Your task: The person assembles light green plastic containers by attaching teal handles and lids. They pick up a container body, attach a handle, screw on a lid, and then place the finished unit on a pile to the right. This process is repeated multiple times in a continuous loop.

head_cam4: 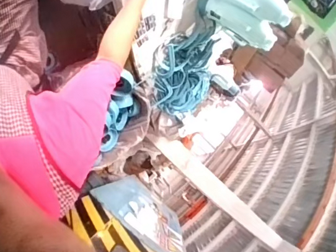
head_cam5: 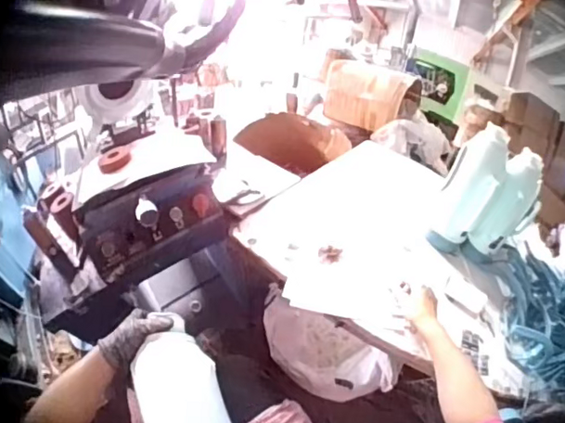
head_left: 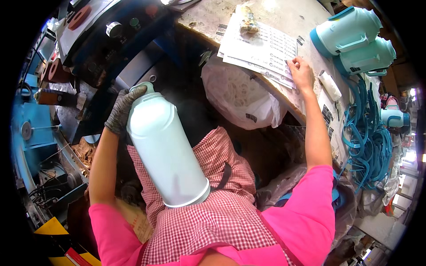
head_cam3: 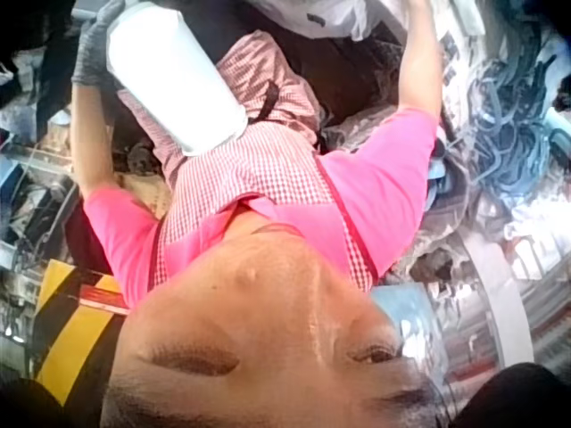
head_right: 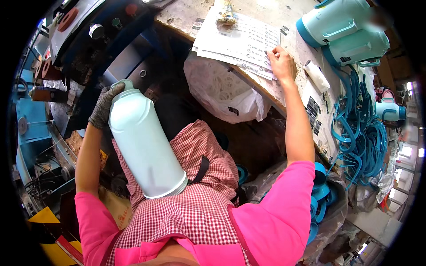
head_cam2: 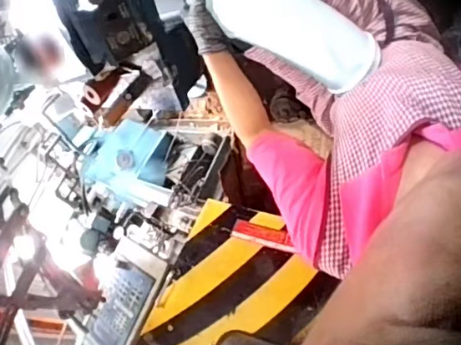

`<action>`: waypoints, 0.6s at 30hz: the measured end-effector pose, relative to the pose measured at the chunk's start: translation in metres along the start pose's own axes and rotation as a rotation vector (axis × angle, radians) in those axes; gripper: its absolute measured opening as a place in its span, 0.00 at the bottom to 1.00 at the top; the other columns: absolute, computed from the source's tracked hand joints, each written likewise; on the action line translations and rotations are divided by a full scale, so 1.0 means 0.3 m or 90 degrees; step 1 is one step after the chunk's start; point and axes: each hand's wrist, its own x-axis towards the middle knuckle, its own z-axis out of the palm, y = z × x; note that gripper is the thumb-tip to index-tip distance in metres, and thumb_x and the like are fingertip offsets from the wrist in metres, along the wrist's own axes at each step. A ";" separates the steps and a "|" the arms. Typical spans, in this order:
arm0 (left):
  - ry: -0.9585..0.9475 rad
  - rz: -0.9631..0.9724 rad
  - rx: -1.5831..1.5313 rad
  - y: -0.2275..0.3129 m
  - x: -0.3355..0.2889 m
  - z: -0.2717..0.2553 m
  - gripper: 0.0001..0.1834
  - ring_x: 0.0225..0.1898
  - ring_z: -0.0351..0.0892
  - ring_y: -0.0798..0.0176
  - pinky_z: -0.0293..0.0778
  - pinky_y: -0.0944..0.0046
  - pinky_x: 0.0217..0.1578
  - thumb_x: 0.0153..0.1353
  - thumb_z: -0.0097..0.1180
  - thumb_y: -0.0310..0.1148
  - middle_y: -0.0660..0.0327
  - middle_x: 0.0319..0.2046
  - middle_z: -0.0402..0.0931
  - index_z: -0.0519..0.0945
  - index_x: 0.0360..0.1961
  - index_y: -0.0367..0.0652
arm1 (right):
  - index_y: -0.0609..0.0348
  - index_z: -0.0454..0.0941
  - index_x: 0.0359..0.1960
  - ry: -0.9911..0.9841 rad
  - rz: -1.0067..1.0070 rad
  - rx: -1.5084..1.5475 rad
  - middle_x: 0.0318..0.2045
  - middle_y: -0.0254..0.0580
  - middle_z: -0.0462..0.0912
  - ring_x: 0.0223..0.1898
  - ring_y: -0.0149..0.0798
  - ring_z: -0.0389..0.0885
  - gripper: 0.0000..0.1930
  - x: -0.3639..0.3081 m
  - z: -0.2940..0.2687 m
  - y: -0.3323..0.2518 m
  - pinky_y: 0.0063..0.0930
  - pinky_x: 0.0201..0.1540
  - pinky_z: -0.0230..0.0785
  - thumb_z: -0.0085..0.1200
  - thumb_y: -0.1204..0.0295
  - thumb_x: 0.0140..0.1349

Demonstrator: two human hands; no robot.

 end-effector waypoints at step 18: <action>0.008 0.056 -0.092 -0.007 -0.036 0.014 0.22 0.33 0.83 0.66 0.82 0.66 0.36 0.56 0.68 0.39 0.57 0.35 0.82 0.79 0.47 0.36 | 0.47 0.82 0.37 0.041 -0.018 -0.117 0.36 0.47 0.85 0.41 0.54 0.83 0.18 0.022 0.015 -0.045 0.46 0.42 0.73 0.53 0.49 0.59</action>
